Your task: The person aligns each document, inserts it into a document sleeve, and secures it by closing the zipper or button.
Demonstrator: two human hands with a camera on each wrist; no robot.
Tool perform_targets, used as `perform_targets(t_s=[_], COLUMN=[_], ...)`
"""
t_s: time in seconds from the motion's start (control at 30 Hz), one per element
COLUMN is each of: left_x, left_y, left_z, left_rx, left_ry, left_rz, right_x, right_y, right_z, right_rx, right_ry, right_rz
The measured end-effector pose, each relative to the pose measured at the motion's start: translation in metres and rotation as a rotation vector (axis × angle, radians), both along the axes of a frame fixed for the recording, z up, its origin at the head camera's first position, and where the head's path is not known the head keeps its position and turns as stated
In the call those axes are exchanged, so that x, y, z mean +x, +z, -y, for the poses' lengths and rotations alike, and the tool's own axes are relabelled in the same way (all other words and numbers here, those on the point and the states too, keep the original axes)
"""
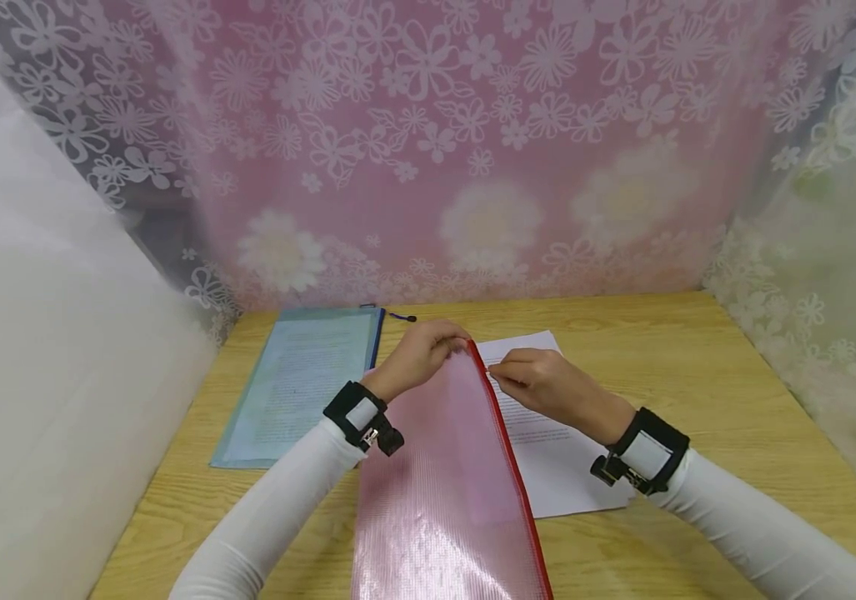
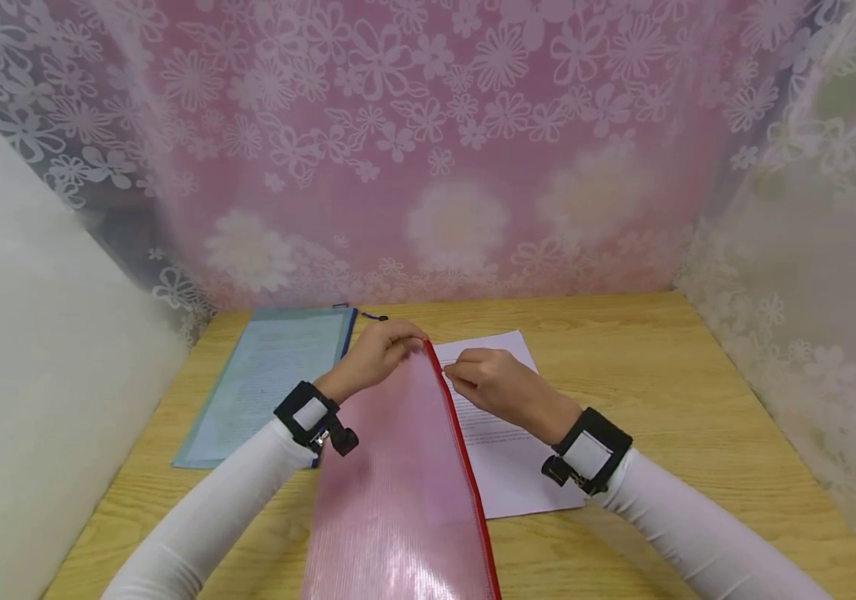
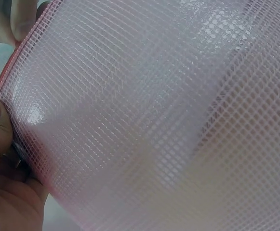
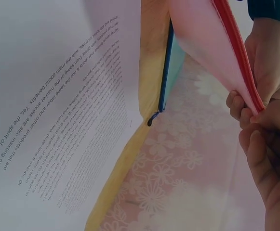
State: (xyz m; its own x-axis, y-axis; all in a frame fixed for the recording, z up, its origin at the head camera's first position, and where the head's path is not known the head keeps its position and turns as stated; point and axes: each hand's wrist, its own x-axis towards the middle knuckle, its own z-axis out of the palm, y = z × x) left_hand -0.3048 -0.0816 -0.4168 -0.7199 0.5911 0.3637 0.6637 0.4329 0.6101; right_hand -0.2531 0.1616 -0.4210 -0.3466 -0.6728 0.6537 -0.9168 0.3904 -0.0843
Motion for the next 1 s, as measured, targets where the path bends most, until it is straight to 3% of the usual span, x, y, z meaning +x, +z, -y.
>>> perform_targets(t_s=[0.5,0.73,1.0], left_x=[-0.007,-0.007,-0.012], left_y=[0.005,0.007,0.009], left_z=[0.003,0.005,0.01], left_rx=[-0.008,-0.024,-0.14], left_ry=[0.046,0.011,0.002], left_rz=[0.012,-0.002,-0.035], right_x=[0.0,0.003,0.006], right_y=[-0.007,-0.012,-0.019], right_z=[-0.001,-0.001,0.002], right_rx=[-0.029,-0.023,0.005], right_ry=[0.042,0.052,0.076], right_rz=[0.083,0.091,0.077])
